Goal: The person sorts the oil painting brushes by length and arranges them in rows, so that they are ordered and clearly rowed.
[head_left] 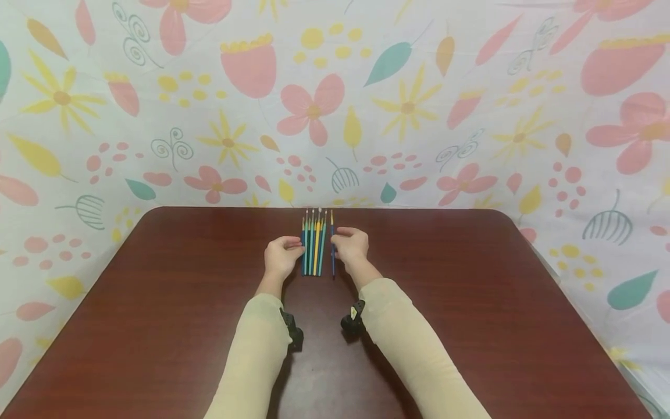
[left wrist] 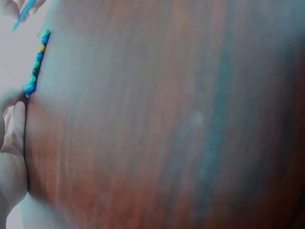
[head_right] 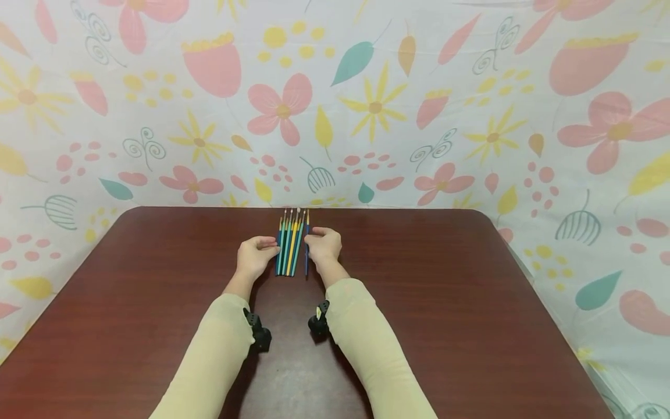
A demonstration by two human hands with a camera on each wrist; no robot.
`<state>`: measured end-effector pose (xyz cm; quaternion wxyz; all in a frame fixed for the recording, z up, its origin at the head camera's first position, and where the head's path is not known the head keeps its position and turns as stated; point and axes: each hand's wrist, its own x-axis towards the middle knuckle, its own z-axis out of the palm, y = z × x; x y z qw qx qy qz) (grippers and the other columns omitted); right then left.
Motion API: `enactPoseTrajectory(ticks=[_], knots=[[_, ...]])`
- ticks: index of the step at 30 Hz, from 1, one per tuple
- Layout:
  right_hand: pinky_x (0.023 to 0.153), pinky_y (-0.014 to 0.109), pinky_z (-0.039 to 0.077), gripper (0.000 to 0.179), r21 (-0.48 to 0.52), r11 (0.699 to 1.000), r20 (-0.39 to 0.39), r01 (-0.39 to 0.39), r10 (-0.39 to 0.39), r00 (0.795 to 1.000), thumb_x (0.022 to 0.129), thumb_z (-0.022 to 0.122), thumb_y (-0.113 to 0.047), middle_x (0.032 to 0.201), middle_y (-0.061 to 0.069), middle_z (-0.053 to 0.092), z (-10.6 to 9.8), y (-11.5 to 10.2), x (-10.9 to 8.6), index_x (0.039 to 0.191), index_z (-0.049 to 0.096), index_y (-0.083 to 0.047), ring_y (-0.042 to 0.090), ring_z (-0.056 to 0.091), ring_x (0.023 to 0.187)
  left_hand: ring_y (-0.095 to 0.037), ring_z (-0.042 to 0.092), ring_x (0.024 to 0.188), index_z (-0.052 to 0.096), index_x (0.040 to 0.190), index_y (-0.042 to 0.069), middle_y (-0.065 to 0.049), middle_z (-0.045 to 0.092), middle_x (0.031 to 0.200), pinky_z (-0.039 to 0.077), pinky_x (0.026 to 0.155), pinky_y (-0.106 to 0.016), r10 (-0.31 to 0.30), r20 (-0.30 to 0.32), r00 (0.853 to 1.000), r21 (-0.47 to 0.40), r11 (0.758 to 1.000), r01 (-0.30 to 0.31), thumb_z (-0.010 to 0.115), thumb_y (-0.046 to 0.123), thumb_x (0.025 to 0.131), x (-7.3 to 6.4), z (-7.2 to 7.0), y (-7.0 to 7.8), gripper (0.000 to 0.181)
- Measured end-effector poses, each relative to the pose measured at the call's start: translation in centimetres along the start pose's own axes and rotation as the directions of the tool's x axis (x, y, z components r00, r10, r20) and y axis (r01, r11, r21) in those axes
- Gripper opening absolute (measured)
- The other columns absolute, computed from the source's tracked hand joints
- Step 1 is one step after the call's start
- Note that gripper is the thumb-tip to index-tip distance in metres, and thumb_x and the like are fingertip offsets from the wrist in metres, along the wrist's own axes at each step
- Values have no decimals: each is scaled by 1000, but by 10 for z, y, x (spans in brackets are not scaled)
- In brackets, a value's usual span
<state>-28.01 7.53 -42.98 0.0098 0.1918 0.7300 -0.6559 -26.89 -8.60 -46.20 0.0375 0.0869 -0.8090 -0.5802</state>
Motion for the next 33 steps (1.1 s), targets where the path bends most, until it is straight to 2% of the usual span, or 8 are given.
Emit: enactPoseTrajectory(ticks=[8, 16, 33], knots=[[59, 26, 55, 35, 10, 999, -8, 34, -34, 999, 80, 61, -3, 113, 13, 68, -11, 4, 3, 114, 66, -7, 20, 64, 89, -24, 67, 101, 67, 108, 4, -12, 70, 107, 53, 90, -38, 8, 2, 1000, 31, 999, -8, 70, 15, 85, 0, -1, -1, 26], [63, 29, 57, 35, 15, 996, 31, 82, -83, 996, 81, 60, -2, 114, 17, 66, -25, 9, 9, 116, 65, -4, 21, 66, 86, -24, 67, 100, 68, 108, 5, -11, 70, 107, 52, 91, -38, 3, 1, 1000, 32, 999, -3, 71, 15, 85, 0, 0, -1, 26], [64, 26, 57, 38, -1, 998, 65, 57, -57, 996, 83, 59, -2, 117, 19, 65, -48, 8, 17, 120, 63, -2, 18, 66, 85, -24, 68, 99, 68, 106, 5, -11, 70, 106, 52, 90, -38, 2, -2, 1000, 25, 1000, -2, 72, 15, 83, 2, -1, -2, 26]])
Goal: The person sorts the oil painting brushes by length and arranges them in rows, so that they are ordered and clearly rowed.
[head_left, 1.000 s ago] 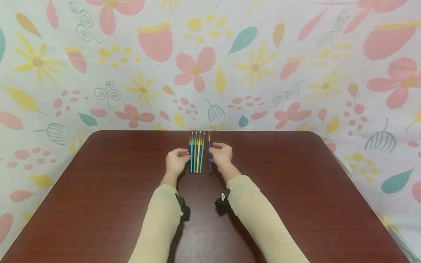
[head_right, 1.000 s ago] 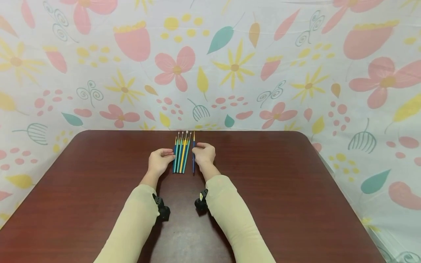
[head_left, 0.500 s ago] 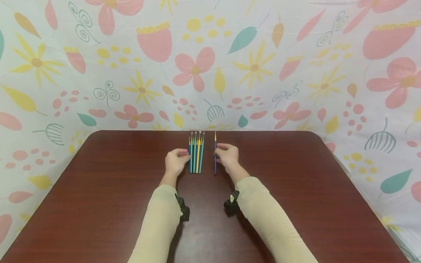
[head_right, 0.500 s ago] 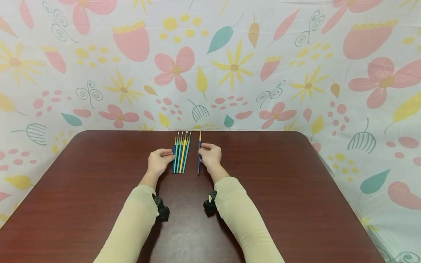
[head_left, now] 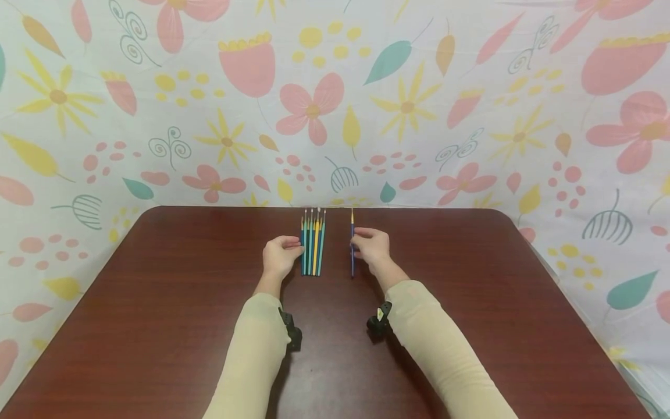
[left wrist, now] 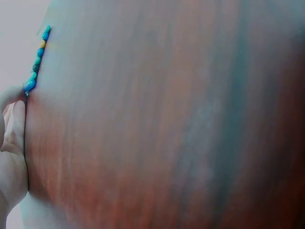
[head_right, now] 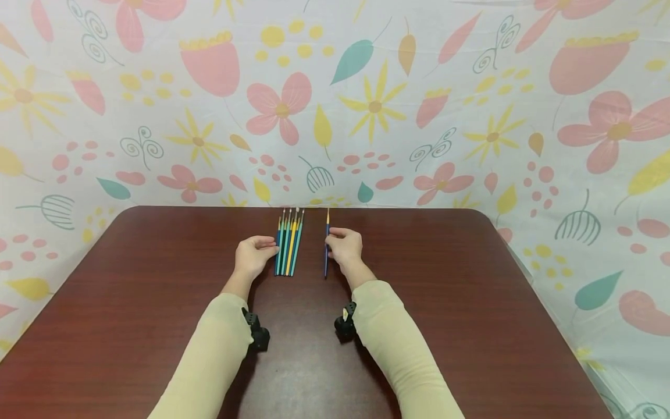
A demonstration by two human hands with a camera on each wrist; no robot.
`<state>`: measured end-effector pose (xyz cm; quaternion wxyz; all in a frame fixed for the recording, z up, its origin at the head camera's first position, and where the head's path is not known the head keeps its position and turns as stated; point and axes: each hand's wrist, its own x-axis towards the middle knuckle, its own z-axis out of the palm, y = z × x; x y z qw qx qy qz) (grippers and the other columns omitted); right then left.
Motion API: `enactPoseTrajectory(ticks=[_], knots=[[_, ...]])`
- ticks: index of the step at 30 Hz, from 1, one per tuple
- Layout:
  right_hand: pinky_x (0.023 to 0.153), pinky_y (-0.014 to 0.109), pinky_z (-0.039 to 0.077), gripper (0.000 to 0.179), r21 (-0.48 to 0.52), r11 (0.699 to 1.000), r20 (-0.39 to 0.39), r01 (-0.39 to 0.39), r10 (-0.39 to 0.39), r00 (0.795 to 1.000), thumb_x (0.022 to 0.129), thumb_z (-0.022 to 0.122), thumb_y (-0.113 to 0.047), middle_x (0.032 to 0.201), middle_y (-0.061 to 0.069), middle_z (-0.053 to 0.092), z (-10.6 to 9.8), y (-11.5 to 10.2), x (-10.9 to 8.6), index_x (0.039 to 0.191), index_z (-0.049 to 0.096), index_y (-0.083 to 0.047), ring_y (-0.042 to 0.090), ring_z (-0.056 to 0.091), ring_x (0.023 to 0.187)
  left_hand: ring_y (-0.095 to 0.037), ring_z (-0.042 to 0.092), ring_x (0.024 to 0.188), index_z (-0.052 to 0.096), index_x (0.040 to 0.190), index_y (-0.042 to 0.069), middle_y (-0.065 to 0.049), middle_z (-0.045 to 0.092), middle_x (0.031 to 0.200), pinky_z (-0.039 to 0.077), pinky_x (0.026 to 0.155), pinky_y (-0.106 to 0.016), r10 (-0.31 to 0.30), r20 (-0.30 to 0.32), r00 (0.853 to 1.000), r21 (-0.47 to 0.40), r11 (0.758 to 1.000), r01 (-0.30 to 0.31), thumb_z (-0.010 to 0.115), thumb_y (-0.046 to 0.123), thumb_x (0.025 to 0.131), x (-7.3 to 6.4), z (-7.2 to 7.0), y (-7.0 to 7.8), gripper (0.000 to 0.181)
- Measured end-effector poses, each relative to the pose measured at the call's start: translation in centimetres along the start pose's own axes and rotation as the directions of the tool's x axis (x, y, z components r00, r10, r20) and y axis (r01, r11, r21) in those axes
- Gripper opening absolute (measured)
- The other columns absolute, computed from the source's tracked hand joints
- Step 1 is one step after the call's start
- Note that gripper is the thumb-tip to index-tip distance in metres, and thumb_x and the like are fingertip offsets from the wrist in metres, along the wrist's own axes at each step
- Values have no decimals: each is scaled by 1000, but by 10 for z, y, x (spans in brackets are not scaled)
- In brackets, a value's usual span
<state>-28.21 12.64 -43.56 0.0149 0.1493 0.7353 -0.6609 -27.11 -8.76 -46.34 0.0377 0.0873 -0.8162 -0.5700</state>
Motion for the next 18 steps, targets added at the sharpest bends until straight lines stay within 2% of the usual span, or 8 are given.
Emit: enactPoseTrajectory(ticks=[8, 15, 18], knots=[[67, 27, 57, 39, -7, 1000, 16, -16, 16, 1000, 86, 58, -3, 121, 20, 62, -10, 2, 3, 125, 59, -2, 25, 65, 96, -24, 67, 100, 68, 106, 6, -10, 71, 106, 52, 89, -38, -12, 2, 1000, -8, 1000, 12, 73, 16, 83, 0, -1, 0, 26], [63, 25, 56, 39, -7, 1000, 3, -19, 19, 1000, 85, 58, -1, 120, 20, 61, -17, 4, 8, 124, 60, 0, 20, 64, 89, -23, 67, 100, 68, 106, 6, -10, 71, 105, 53, 90, -38, -25, 11, 1000, -24, 999, 25, 73, 16, 83, 1, -1, -1, 25], [64, 26, 57, 39, -25, 1000, -6, -17, 17, 1000, 85, 57, -2, 119, 21, 61, -21, 5, 11, 124, 59, -1, 21, 64, 90, -23, 68, 99, 68, 106, 6, -10, 71, 105, 53, 90, -38, -19, 5, 1000, -23, 1000, 19, 73, 16, 83, 1, 0, -1, 25]])
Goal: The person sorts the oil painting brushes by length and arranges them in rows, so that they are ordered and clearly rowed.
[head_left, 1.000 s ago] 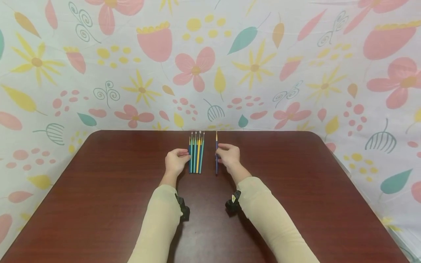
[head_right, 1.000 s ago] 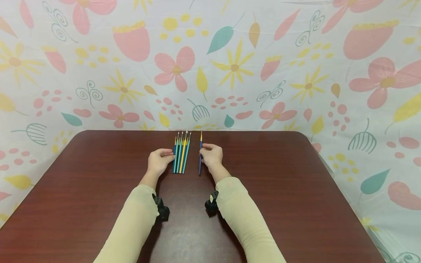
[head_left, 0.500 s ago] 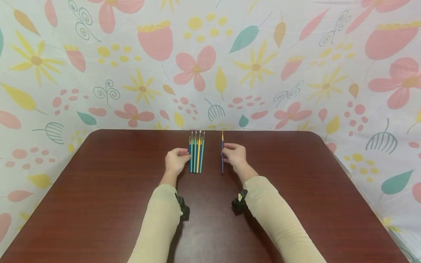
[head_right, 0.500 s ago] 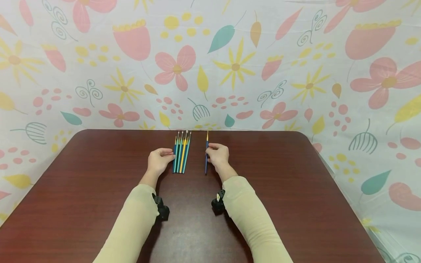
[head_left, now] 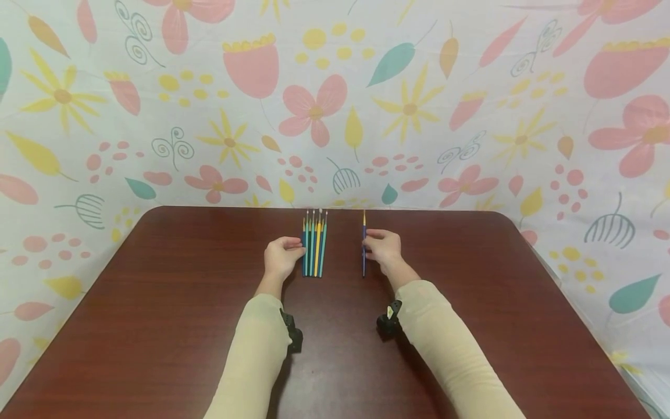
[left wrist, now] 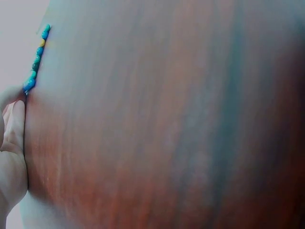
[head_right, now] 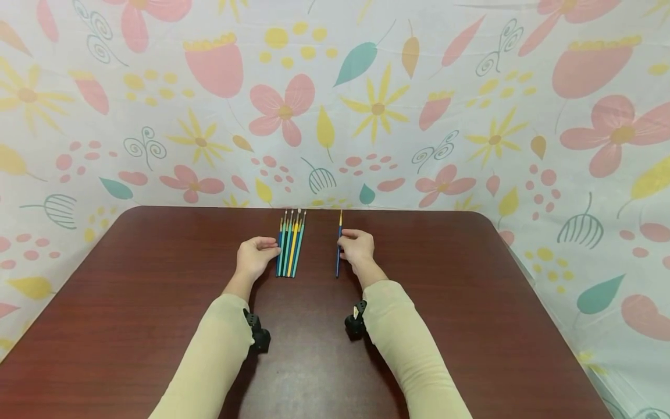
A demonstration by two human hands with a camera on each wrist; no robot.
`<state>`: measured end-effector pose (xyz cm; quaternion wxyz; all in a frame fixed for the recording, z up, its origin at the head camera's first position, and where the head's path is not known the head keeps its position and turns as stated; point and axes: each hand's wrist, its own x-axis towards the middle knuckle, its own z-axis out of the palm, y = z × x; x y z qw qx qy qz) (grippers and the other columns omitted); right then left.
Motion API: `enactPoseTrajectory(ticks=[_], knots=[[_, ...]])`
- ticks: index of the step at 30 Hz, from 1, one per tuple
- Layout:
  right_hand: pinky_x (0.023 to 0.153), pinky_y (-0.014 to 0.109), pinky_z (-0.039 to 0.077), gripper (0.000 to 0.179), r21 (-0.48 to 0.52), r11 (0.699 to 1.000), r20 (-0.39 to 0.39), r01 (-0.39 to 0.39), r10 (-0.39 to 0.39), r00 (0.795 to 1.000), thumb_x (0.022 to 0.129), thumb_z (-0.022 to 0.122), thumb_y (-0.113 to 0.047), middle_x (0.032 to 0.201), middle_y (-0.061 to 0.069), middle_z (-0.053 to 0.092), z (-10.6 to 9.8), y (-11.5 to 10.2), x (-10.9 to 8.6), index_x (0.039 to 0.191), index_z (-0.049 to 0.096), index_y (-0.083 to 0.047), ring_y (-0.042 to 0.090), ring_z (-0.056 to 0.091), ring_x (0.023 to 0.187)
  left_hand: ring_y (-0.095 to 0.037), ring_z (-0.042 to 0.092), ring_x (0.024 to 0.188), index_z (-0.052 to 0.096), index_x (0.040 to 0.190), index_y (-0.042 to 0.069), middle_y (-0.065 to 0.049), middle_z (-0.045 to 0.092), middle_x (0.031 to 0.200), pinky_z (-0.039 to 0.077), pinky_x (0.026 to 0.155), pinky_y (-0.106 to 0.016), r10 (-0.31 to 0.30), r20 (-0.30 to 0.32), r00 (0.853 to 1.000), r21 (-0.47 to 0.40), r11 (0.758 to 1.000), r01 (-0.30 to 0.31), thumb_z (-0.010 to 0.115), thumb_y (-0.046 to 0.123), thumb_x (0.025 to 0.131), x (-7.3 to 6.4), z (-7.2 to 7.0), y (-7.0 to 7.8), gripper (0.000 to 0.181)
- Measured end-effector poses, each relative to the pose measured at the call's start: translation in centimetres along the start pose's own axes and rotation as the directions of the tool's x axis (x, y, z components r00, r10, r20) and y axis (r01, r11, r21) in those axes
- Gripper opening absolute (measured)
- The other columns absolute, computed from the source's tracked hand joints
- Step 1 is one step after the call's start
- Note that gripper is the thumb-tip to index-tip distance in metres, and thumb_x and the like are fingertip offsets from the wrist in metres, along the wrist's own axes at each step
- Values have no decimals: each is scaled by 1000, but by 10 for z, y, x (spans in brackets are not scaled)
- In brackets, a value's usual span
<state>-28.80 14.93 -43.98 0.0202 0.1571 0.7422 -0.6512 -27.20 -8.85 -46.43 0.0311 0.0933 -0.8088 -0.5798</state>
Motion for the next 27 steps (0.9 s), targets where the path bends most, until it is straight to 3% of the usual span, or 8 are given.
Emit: enactPoseTrajectory(ticks=[9, 27], knots=[[75, 32, 57, 40, -36, 999, -18, 0, -1, 1000, 87, 57, -3, 123, 21, 59, -9, 2, 7, 126, 58, -1, 30, 62, 106, -24, 68, 98, 69, 105, 5, -11, 71, 104, 53, 89, -38, 17, -8, 1000, 9, 1000, -17, 73, 16, 82, -1, 0, 0, 26], [84, 39, 55, 40, -119, 992, -48, 37, -43, 998, 87, 60, -5, 128, 20, 56, -23, 2, 19, 127, 58, -2, 34, 63, 107, -24, 68, 96, 69, 104, 5, -11, 72, 102, 53, 87, -37, 19, -17, 1000, 7, 1000, -19, 74, 15, 81, -1, 1, 0, 25]])
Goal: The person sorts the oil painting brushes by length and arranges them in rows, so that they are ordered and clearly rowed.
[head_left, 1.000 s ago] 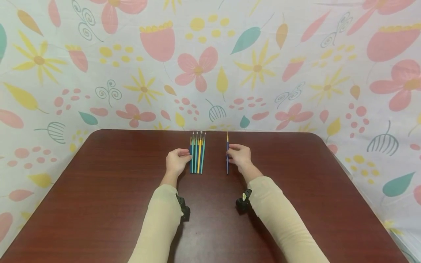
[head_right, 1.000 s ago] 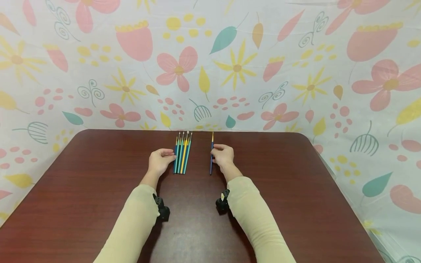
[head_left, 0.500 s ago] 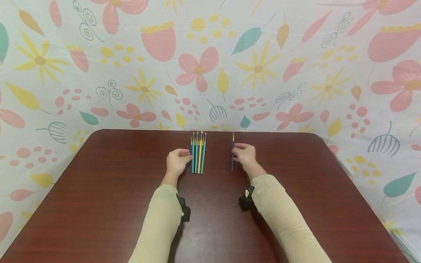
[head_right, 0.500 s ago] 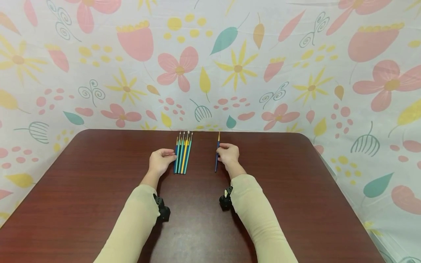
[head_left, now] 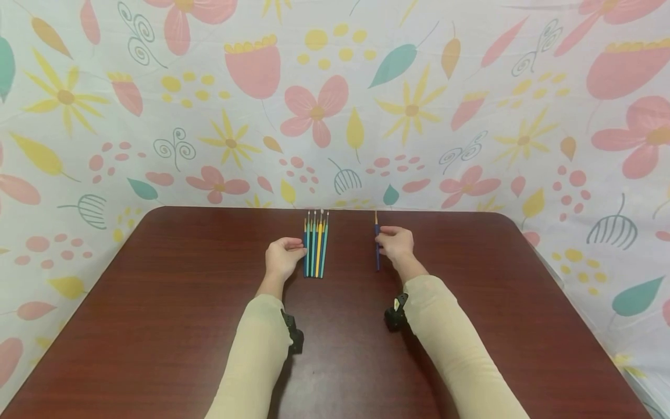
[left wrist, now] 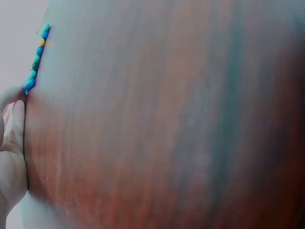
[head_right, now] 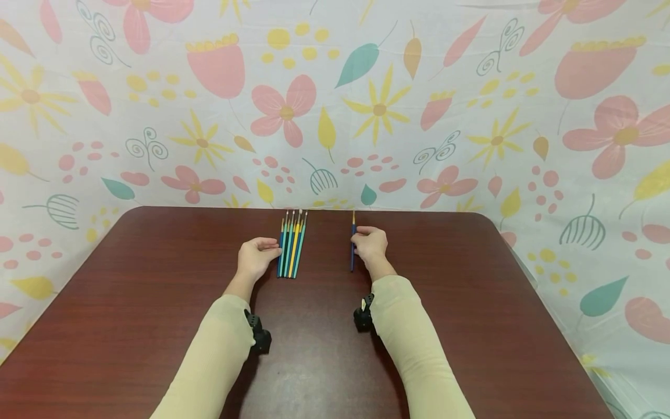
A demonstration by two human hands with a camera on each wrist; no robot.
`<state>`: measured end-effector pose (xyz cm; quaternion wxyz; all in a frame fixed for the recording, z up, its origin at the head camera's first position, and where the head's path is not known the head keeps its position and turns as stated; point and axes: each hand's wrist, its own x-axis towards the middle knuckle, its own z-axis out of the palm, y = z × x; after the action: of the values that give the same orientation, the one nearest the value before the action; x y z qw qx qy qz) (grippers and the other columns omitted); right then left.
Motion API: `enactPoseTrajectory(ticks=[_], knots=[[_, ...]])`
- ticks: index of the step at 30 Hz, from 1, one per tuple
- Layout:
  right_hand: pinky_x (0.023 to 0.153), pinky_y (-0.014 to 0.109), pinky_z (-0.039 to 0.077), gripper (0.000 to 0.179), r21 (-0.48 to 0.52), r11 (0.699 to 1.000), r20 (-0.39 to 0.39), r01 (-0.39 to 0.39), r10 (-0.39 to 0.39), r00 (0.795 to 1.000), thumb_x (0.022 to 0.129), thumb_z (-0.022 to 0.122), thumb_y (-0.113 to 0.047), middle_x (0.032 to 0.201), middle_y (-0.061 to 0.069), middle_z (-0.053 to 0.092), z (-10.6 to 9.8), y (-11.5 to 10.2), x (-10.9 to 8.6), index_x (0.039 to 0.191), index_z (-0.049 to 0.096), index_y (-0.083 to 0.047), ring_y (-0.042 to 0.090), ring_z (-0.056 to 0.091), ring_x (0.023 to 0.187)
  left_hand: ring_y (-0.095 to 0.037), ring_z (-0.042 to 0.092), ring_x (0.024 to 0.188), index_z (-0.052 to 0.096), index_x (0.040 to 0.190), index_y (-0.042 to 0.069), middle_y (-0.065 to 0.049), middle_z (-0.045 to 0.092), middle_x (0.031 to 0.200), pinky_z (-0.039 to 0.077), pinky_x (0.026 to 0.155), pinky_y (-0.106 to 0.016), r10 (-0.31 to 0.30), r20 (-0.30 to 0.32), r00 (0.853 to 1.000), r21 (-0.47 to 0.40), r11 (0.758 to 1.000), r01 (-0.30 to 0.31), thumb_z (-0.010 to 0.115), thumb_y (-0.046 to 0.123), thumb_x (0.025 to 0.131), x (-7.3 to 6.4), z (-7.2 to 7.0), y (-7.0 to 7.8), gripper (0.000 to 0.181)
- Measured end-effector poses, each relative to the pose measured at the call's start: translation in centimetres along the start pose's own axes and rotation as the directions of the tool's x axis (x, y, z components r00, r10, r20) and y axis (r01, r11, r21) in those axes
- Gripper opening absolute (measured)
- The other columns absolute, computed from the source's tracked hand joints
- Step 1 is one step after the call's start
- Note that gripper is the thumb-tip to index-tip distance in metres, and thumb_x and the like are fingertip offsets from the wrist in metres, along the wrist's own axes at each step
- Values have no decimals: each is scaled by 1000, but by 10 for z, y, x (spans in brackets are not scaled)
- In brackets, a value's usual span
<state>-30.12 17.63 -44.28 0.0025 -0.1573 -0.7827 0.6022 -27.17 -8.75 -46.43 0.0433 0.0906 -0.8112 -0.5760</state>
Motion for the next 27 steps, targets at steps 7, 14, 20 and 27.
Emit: enactPoseTrajectory(ticks=[7, 14, 20, 27], knots=[[81, 37, 56, 39, -38, 999, -35, 10, -11, 999, 86, 59, -4, 124, 21, 60, -3, -1, 3, 125, 59, -2, 31, 64, 106, -24, 68, 96, 69, 104, 5, -11, 72, 102, 53, 87, -38, 2, -5, 1000, 0, 1000, -2, 74, 14, 81, -1, 0, 1, 25], [66, 27, 56, 37, -102, 995, -81, 14, -23, 996, 85, 62, -6, 117, 22, 65, -6, -1, 9, 122, 61, -1, 21, 69, 77, -24, 69, 96, 69, 104, 4, -11, 72, 102, 54, 87, -38, 14, -2, 1000, -2, 1000, -14, 74, 15, 82, -1, 0, -1, 25], [60, 24, 53, 35, -160, 987, -130, 8, -29, 991, 83, 64, -7, 111, 21, 67, -6, -2, 11, 118, 65, -2, 14, 65, 63, -24, 69, 96, 69, 104, 4, -11, 72, 102, 54, 87, -38, 19, -4, 1000, 3, 1000, -19, 74, 15, 81, -2, 0, 0, 26], [82, 36, 54, 34, -250, 968, -159, 31, -72, 985, 83, 64, -11, 114, 18, 67, -6, -1, 13, 116, 66, -3, 28, 65, 99, -24, 69, 96, 69, 104, 4, -11, 72, 102, 54, 87, -38, 24, -8, 1000, 2, 1000, -24, 74, 15, 81, -1, 0, 0, 26]])
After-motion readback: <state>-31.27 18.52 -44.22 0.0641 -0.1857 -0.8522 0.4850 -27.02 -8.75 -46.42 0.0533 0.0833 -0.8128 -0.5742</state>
